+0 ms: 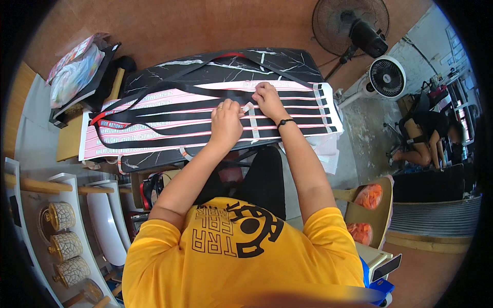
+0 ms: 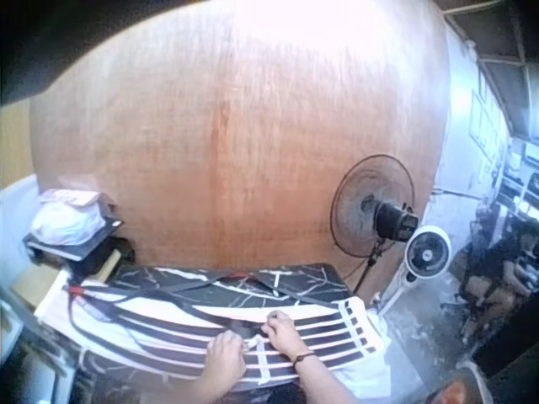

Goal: The person assembles lanyards by threading black and pink ribbons through a white plastic frame on a table. They repeatedly pull ribbons through slots, adjust alignment, and stack completed lanyards. The person also folds a pink sheet and places it aside.

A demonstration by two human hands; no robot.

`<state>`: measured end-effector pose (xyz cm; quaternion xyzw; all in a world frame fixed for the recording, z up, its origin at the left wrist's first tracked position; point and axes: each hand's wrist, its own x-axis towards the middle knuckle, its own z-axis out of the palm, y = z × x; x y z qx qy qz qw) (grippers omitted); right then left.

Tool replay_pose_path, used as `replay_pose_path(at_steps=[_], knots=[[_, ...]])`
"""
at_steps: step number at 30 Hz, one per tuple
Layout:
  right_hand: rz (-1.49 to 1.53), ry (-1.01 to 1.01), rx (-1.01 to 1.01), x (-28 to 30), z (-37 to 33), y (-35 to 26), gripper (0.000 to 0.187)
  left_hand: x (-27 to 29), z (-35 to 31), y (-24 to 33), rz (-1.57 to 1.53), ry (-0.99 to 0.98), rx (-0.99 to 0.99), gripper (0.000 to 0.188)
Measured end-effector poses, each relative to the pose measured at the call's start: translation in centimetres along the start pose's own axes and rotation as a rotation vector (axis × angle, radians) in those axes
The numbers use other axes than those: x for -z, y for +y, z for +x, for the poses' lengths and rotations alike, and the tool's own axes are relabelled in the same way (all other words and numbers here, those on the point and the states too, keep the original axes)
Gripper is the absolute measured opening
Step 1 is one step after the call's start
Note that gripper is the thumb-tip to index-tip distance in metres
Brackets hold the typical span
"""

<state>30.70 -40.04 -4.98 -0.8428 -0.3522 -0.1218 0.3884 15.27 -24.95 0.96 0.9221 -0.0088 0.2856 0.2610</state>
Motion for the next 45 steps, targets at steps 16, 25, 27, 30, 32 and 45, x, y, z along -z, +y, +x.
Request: replay_pose_path(at_steps=[16, 25, 27, 30, 32, 45], knots=[[-0.187, -0.042, 0.02, 2.1, -3.2, -2.3, 0.013, 3.0, -3.0, 1.3, -0.087, -0.022, 0.043, 0.005], [-0.323, 0.065, -0.085, 0.7, -2.7, -2.0, 0.019, 5.8, -7.6, 3.6, -0.154, -0.103, 0.007, 0.009], [-0.318, 0.069, -0.124, 0.9, -2.5, -1.8, 0.016, 6.7, -8.1, 3.7, -0.147, -0.114, 0.014, 0.008], [0.08, 0.124, -0.063, 2.1, -2.2, -1.9, 0.016, 7.5, -8.5, 3.5, -0.142, -0.107, 0.053, 0.007], [0.169, 0.225, -0.002, 3.1, -3.1, -2.7, 0.015, 7.4, -7.8, 2.8, -0.146, -0.069, 0.094, 0.008], [-0.098, 0.015, -0.065, 3.4, -5.4, -3.2, 0.008, 11.1, -10.6, 5.8, -0.308, -0.257, -0.018, 0.005]])
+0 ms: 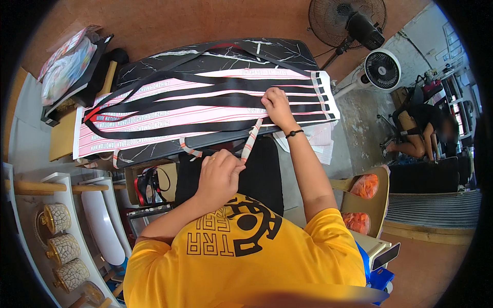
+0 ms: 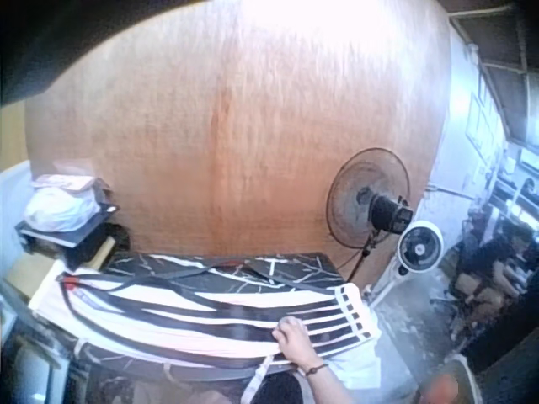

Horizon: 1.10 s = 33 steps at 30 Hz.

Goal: The person assembles lanyards by threading black and pink ribbons through a white plastic frame on a table. They repeatedly pull ribbons through slots, adjust alignment, and stack completed lanyards. The person also folds a pink sheet and places it aside.

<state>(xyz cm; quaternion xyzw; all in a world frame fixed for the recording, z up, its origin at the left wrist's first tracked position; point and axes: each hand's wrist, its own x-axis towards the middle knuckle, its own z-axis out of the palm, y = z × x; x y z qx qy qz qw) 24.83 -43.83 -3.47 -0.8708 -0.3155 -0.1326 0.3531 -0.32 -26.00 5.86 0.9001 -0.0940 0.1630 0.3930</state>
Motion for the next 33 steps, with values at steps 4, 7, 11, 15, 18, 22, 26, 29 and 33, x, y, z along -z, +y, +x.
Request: replay_pose_path(at_steps=[4, 7, 11, 15, 18, 22, 26, 29, 33], knots=[[0.164, 0.035, 0.094, 1.6, -0.8, -0.5, 0.01, 0.1, 0.1, -0.8, 0.032, 0.012, 0.138, 0.007], [0.069, -0.027, 0.175, 2.3, -2.3, -1.4, 0.013, 0.2, 0.3, -1.1, 0.0, 0.077, 0.091, 0.007], [-0.072, -0.078, 0.084, 1.1, -3.3, -1.9, 0.011, 0.5, 0.0, -0.8, -0.081, -0.051, 0.057, 0.009], [-0.156, 0.002, 0.049, 0.1, -2.9, -1.5, 0.012, 0.3, -1.4, -0.2, -0.17, -0.29, 0.015, 0.01], [-0.124, -0.053, 0.006, 0.3, -2.8, -1.3, 0.012, -0.2, -2.1, -0.1, -0.195, -0.501, 0.122, 0.007], [-0.073, -0.04, -0.001, 0.4, -2.9, -1.5, 0.013, 0.1, -1.6, 0.6, -0.07, -0.693, -0.069, 0.024], [-0.085, -0.016, 0.007, 0.4, -2.8, -1.7, 0.013, 2.8, 0.2, 2.0, 0.132, -0.403, -0.796, 0.027], [-0.088, -0.02, 0.019, 0.4, -3.0, -1.8, 0.013, 4.5, 1.0, 3.6, 0.077, -0.141, -1.13, 0.025], [-0.057, -0.026, -0.011, 0.5, -3.1, -2.2, 0.015, 4.0, 5.0, 1.2, 0.406, -0.176, -0.765, 0.031]])
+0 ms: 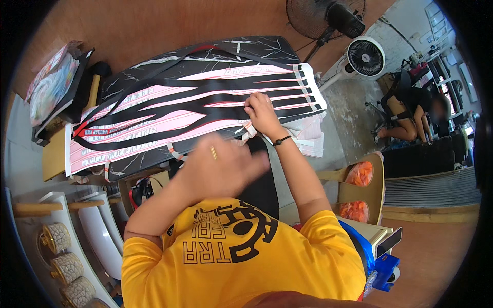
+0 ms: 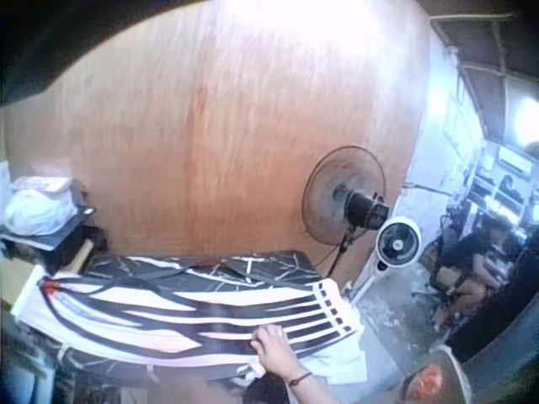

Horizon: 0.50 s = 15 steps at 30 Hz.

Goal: The person assembles lanyards by threading black and pink ribbons through a white plastic frame on a table. They repeatedly pull ribbons through slots, adjust alignment, and stack completed lanyards. The person also folds a pink sheet and places it aside.

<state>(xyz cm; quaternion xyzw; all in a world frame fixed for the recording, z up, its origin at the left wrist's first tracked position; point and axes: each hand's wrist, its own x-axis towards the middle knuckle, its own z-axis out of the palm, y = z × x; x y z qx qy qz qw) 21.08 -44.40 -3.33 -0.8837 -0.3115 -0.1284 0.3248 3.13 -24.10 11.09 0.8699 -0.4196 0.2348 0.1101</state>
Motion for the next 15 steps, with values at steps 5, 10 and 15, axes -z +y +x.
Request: replay_pose_path(at_steps=[5, 10, 15], knots=[[0.094, -0.052, 0.054, 1.2, -0.2, -0.1, 0.036, -8.5, 0.8, -9.9, -0.098, -0.079, 0.786, 0.064], [0.159, -0.028, 0.149, 2.4, -1.0, -0.6, 0.052, -13.3, -2.4, -12.2, 0.003, -0.38, 0.94, 0.072], [0.063, -0.13, 0.112, 3.2, -3.4, -2.1, 0.064, -12.2, -5.4, -13.1, 0.034, -0.42, 0.952, 0.071]])
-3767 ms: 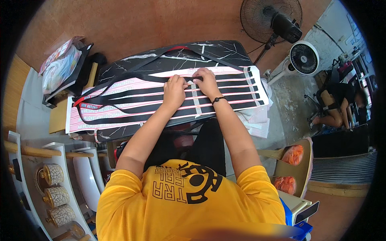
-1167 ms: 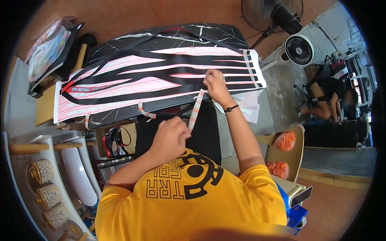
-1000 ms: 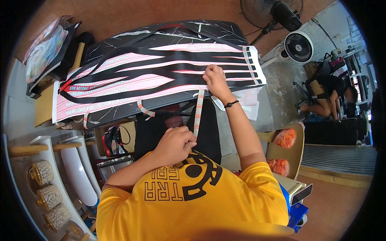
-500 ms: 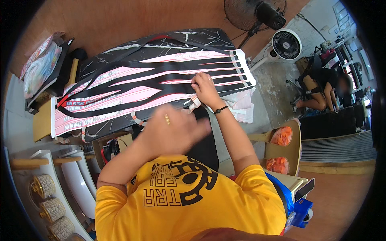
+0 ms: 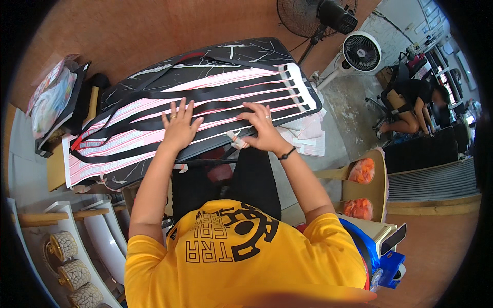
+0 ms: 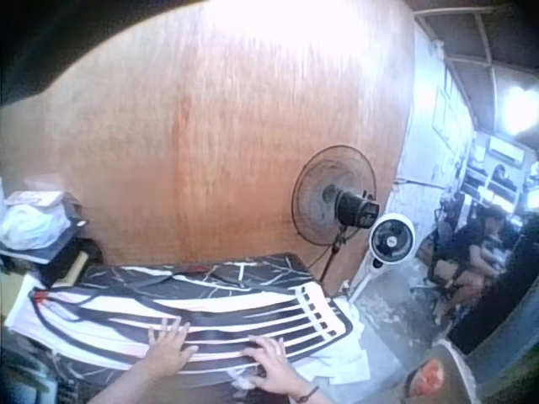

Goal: The person assembles lanyards by threading black and pink ribbons through a white plastic frame on a table. They repeatedly pull ribbons through slots, adjust alignment, and stack completed lanyards. The person also folds a pink sheet and places it aside.

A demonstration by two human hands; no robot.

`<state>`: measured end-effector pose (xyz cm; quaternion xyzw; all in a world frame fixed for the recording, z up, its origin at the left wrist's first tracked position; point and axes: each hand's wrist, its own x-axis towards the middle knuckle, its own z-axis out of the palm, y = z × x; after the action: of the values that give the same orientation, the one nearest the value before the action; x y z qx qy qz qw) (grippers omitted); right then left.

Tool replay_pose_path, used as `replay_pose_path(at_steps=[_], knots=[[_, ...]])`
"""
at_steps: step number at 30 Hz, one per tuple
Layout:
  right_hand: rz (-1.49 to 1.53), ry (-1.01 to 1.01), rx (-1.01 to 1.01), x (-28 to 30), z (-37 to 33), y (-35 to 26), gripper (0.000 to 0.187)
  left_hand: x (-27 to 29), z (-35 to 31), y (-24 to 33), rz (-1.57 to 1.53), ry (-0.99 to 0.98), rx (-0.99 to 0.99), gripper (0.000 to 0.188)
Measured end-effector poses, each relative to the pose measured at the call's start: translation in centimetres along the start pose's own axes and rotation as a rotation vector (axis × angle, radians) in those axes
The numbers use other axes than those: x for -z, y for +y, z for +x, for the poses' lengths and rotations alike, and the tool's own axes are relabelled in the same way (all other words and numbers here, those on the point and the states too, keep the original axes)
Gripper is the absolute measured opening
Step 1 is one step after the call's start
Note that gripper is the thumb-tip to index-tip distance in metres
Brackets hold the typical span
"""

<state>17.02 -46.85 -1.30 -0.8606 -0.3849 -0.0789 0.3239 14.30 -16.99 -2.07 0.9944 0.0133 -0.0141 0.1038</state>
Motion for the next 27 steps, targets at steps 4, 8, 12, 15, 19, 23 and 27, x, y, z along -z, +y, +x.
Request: replay_pose_path(at_steps=[4, 8, 12, 15, 19, 23, 27], knots=[[0.154, -0.022, 0.008, 0.8, -1.6, -0.6, 0.061, 1.8, -1.5, -3.7, -0.037, -0.053, 0.036, 0.071], [0.152, 0.288, -0.028, 2.1, -1.4, 2.8, 0.031, 3.8, -1.8, -5.1, -0.111, -0.145, 0.077, 0.079], [0.135, 0.551, -0.355, 3.4, 2.4, 9.5, 0.019, 5.3, 1.5, -2.2, -0.149, 0.11, 0.033, 0.065], [0.024, 0.642, -0.541, 4.0, 7.1, 13.6, 0.021, 5.0, 5.4, 2.9, -0.13, 0.209, -0.228, 0.058], [-0.265, 0.512, -0.862, 2.3, 11.2, 14.3, 0.042, 3.5, 10.4, 10.4, -0.153, 0.131, -0.411, 0.06], [-0.233, 0.551, -0.946, 1.1, 12.5, 13.3, 0.044, 2.3, 16.3, 14.7, -0.264, 0.124, -0.405, 0.049], [-0.292, 0.536, -0.871, 0.6, 12.2, 13.0, 0.04, 0.6, 22.0, 16.2, -0.275, 0.129, -0.382, 0.041]])
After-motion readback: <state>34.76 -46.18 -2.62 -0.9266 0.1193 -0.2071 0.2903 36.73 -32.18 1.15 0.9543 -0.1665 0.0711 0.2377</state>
